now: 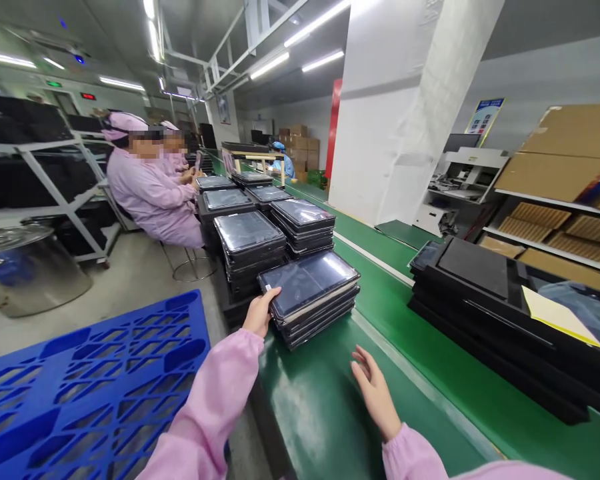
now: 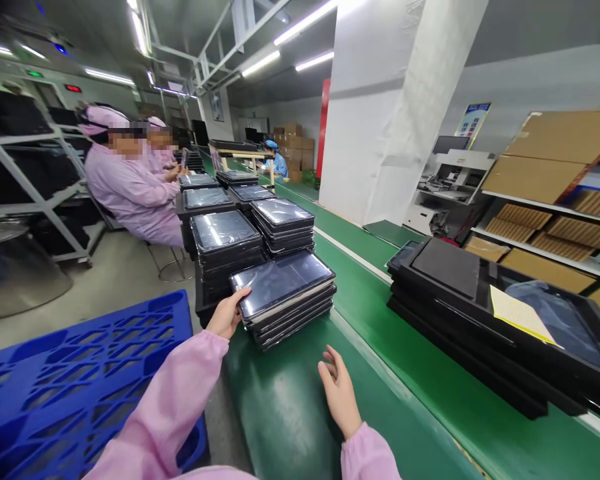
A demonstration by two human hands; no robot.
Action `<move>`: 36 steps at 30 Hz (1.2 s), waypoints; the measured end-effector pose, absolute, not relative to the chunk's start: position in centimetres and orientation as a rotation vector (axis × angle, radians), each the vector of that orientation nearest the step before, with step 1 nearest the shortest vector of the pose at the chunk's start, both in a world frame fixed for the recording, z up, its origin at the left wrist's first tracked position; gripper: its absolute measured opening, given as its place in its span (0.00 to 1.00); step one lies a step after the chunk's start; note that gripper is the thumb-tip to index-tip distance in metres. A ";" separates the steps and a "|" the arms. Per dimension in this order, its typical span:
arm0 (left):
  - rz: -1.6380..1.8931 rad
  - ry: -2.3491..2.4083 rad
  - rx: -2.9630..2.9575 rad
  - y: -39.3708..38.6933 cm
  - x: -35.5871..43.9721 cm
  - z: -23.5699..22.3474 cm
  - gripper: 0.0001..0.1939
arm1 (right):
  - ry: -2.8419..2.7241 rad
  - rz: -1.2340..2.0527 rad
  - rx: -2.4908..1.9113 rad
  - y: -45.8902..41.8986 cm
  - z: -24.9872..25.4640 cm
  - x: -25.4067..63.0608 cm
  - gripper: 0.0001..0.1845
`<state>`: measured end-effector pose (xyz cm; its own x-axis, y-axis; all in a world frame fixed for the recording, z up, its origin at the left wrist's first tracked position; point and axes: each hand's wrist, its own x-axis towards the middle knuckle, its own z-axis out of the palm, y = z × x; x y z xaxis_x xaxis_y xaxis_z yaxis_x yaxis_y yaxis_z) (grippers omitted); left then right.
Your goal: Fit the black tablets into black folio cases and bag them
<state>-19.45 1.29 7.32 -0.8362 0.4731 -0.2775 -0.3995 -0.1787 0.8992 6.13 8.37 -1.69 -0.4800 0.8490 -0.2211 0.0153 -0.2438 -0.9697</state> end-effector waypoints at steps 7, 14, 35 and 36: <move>2.061 1.464 0.029 -0.3 -16.5 7.4 0.14 | -1.254 2.163 -0.977 8.6 3.2 0.1 0.40; 2.034 1.327 -0.074 -1.5 -14.9 7.9 0.11 | -1.049 2.315 -1.046 8.5 6.9 -4.9 0.21; 1.367 1.057 0.441 -0.9 -5.9 -4.3 0.43 | -0.809 1.668 -1.294 4.2 0.2 14.8 0.17; 1.308 1.092 0.449 -0.4 -6.0 -4.5 0.41 | -0.813 1.670 -1.308 4.1 -0.1 14.8 0.17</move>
